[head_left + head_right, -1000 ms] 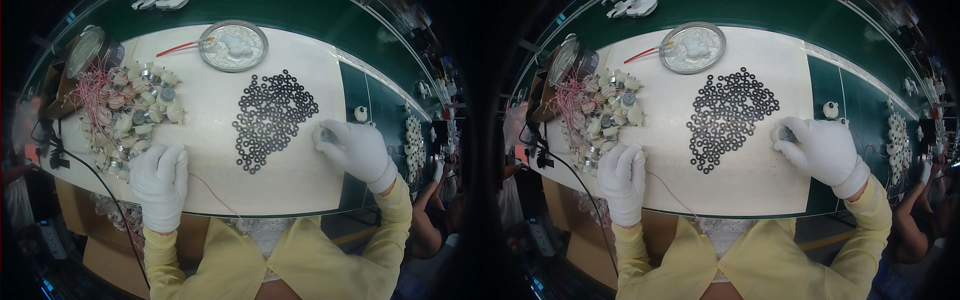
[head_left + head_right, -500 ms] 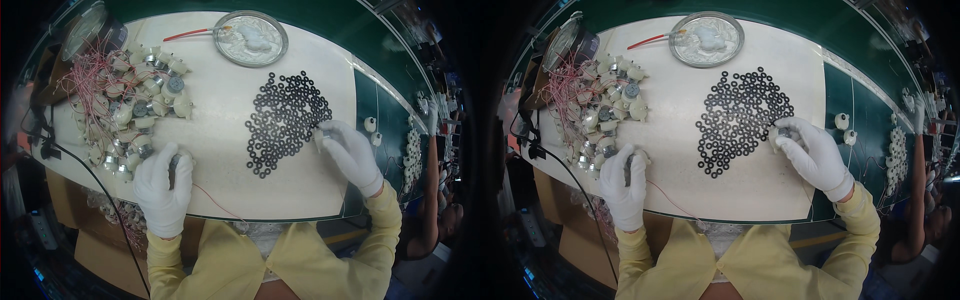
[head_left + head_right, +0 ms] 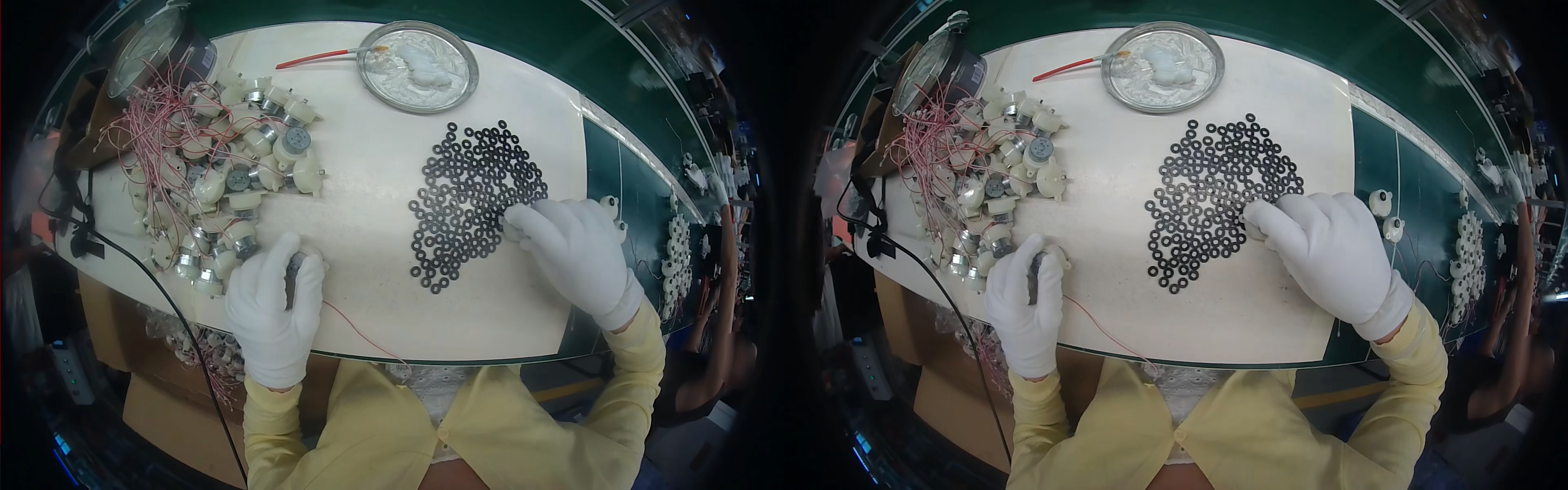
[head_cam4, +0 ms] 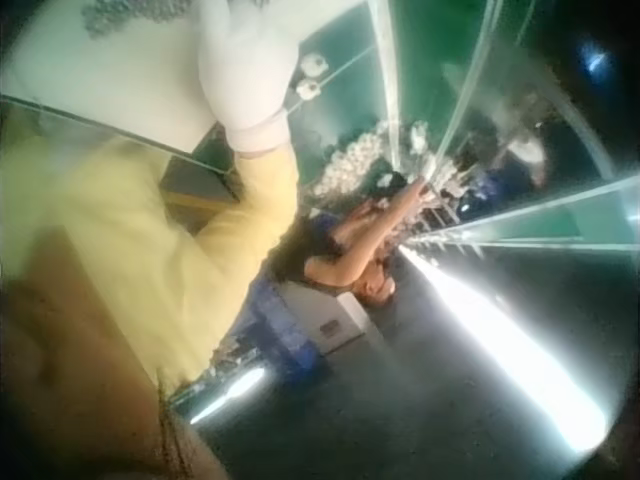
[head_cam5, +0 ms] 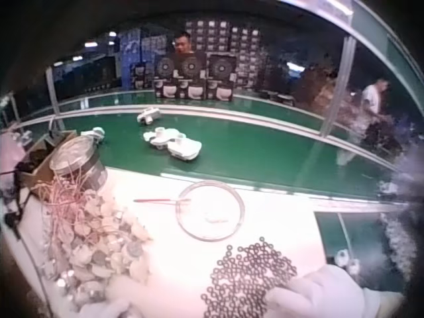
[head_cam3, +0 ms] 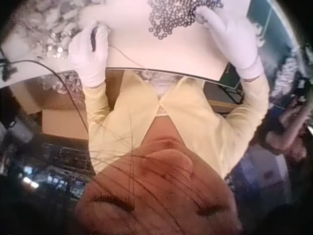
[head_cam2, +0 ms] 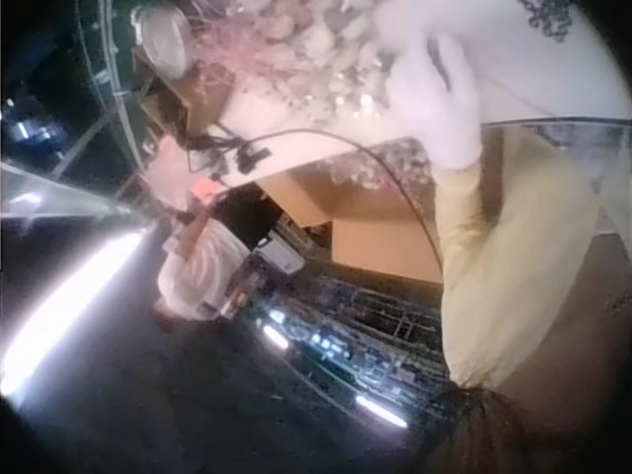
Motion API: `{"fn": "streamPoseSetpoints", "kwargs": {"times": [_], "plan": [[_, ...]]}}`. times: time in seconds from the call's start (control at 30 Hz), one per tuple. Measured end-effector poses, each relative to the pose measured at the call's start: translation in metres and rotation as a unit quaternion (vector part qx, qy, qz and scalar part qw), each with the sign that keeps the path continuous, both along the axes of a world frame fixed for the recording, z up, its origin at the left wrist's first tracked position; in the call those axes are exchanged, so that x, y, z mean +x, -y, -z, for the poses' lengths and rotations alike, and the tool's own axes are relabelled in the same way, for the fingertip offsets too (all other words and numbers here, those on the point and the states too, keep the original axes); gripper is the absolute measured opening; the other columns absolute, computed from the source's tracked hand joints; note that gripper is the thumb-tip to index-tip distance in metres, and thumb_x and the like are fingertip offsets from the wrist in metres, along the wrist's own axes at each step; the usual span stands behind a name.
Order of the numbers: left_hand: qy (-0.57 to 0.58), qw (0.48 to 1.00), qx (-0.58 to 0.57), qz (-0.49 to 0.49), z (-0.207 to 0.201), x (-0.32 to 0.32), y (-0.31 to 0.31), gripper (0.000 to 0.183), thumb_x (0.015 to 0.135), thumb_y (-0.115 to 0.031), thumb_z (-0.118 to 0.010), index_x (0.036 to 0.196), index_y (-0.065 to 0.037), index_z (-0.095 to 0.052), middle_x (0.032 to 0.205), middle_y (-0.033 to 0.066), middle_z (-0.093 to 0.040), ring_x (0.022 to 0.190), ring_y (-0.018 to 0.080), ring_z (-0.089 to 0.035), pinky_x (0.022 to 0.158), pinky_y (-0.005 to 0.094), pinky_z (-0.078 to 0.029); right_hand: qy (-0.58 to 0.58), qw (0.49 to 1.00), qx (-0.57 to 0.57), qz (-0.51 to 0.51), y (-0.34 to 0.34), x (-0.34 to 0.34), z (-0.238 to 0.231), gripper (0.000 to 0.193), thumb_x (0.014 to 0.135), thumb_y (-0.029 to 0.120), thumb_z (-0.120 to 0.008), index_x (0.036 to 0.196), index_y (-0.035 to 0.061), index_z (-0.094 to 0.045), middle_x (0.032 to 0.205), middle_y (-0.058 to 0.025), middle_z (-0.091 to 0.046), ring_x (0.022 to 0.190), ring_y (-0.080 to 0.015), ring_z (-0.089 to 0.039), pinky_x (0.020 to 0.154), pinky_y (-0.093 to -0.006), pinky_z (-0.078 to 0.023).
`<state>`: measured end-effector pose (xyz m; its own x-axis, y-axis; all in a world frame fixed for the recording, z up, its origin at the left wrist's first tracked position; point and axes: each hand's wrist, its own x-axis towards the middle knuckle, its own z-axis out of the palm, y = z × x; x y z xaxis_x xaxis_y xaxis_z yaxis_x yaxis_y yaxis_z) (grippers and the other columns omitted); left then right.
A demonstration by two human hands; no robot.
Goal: The person assembles small white electronic components by hand, picking up metal washers and inserting them into the units. The person then uses a small brush to apply a white substance to the components. The assembled units are placed on a green workbench.
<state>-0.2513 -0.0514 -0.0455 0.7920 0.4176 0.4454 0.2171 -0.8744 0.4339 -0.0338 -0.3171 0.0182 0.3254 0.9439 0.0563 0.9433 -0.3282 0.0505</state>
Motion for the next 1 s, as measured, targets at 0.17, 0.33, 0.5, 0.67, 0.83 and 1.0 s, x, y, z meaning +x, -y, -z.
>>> {"fn": "streamPoseSetpoints", "kwargs": {"times": [0.17,0.33,0.5,0.67,0.83,1.0], "plan": [[-0.003,1.000,0.008,0.010,-0.002,-0.001,0.001,0.027,0.093,-0.006,-0.073,0.119,-0.001,-0.071,0.088,0.0058,-0.064,0.071,0.0178,-0.056,0.066,0.0332,-0.047,0.092,0.993,-0.063,-0.048,0.006,0.004,-0.010,0.022,0.085,0.015,-0.063,0.107,0.0198,-0.063,0.079,0.0031,-0.052,0.069,-0.0153,-0.058,0.065,-0.0332,-0.044],[-0.009,1.000,0.006,0.004,0.000,-0.001,0.000,0.026,0.093,-0.006,-0.073,0.119,-0.001,-0.071,0.089,0.0061,-0.064,0.071,0.0188,-0.056,0.066,0.0334,-0.047,0.099,0.990,-0.071,-0.070,0.018,0.005,-0.019,0.025,0.081,0.016,-0.063,0.106,0.0197,-0.062,0.079,0.0035,-0.050,0.071,-0.0145,-0.057,0.066,-0.0319,-0.044],[-0.020,1.000,-0.011,0.004,-0.002,-0.002,0.002,0.026,0.095,-0.007,-0.072,0.120,-0.001,-0.071,0.090,0.0079,-0.063,0.075,0.0212,-0.057,0.068,0.0348,-0.047,0.083,0.988,-0.075,-0.104,0.019,0.013,-0.021,0.026,0.078,0.017,-0.064,0.104,0.0195,-0.062,0.078,0.0031,-0.049,0.074,-0.0147,-0.057,0.069,-0.0320,-0.045],[-0.024,1.000,-0.004,-0.005,-0.002,-0.002,0.001,0.030,0.091,-0.012,-0.076,0.120,-0.004,-0.071,0.088,0.0076,-0.066,0.076,0.0273,-0.060,0.070,0.0399,-0.048,0.079,0.985,-0.085,-0.125,0.018,0.019,-0.017,0.026,0.078,0.018,-0.065,0.103,0.0197,-0.062,0.079,0.0032,-0.051,0.075,-0.0155,-0.057,0.069,-0.0334,-0.045],[-0.018,1.000,-0.010,-0.001,-0.001,-0.002,0.002,0.029,0.093,-0.010,-0.074,0.120,-0.003,-0.071,0.090,0.0083,-0.066,0.079,0.0261,-0.060,0.071,0.0381,-0.049,0.045,0.992,-0.025,-0.115,0.032,0.021,-0.010,0.034,0.079,0.016,-0.065,0.112,0.0201,-0.065,0.080,0.0034,-0.055,0.069,-0.0158,-0.055,0.067,-0.0334,-0.043],[-0.014,1.000,-0.008,-0.002,-0.001,-0.001,0.004,0.031,0.092,-0.011,-0.075,0.121,-0.003,-0.071,0.090,0.0079,-0.066,0.080,0.0269,-0.061,0.072,0.0391,-0.050,0.097,0.994,-0.008,-0.049,0.071,-0.015,0.004,0.041,0.078,0.015,-0.066,0.118,0.0209,-0.068,0.081,0.0043,-0.054,0.067,-0.0148,-0.052,0.065,-0.0334,-0.041]]}}
